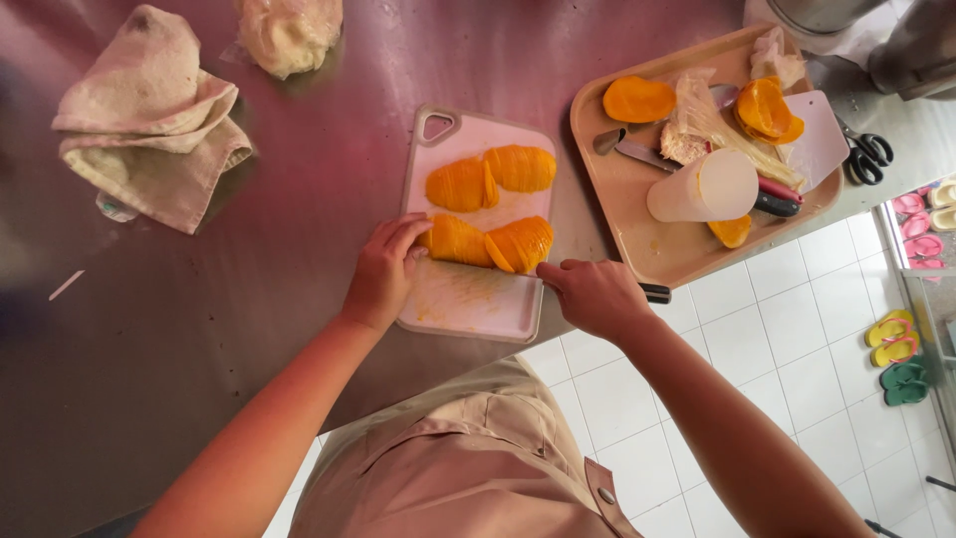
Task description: The person slices peeled mango flesh into thin pieces on a cutting board with a knife, briefly presses a slice into a small cup, then carries the board to a frosted cake and arranges the mango slices by hand in a curved row along the cake's top edge.
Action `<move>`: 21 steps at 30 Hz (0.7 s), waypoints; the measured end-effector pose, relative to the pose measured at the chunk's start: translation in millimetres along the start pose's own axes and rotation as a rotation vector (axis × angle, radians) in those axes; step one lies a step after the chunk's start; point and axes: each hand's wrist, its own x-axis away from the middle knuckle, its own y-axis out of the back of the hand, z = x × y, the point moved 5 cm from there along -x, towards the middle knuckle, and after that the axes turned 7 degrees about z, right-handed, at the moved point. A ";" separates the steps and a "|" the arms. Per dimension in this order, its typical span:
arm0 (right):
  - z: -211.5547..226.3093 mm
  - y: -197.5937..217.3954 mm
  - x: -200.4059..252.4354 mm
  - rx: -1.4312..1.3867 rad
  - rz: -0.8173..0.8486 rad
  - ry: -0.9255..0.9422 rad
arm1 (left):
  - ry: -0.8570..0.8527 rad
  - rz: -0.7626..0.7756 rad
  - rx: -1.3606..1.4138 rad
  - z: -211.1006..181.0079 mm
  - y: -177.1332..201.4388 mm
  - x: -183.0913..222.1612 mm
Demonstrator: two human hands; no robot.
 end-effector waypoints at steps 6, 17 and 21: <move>-0.1 1.6 -4.6 -0.014 -0.033 -0.008 | 0.016 -0.049 0.030 -0.3 2.8 -7.0; 2.7 -0.6 8.2 -0.105 -0.003 0.009 | 0.011 -0.077 -0.075 -0.1 2.4 -11.6; -0.2 4.6 0.0 -0.065 -0.022 -0.015 | 0.015 -0.073 -0.083 -0.8 1.9 -13.1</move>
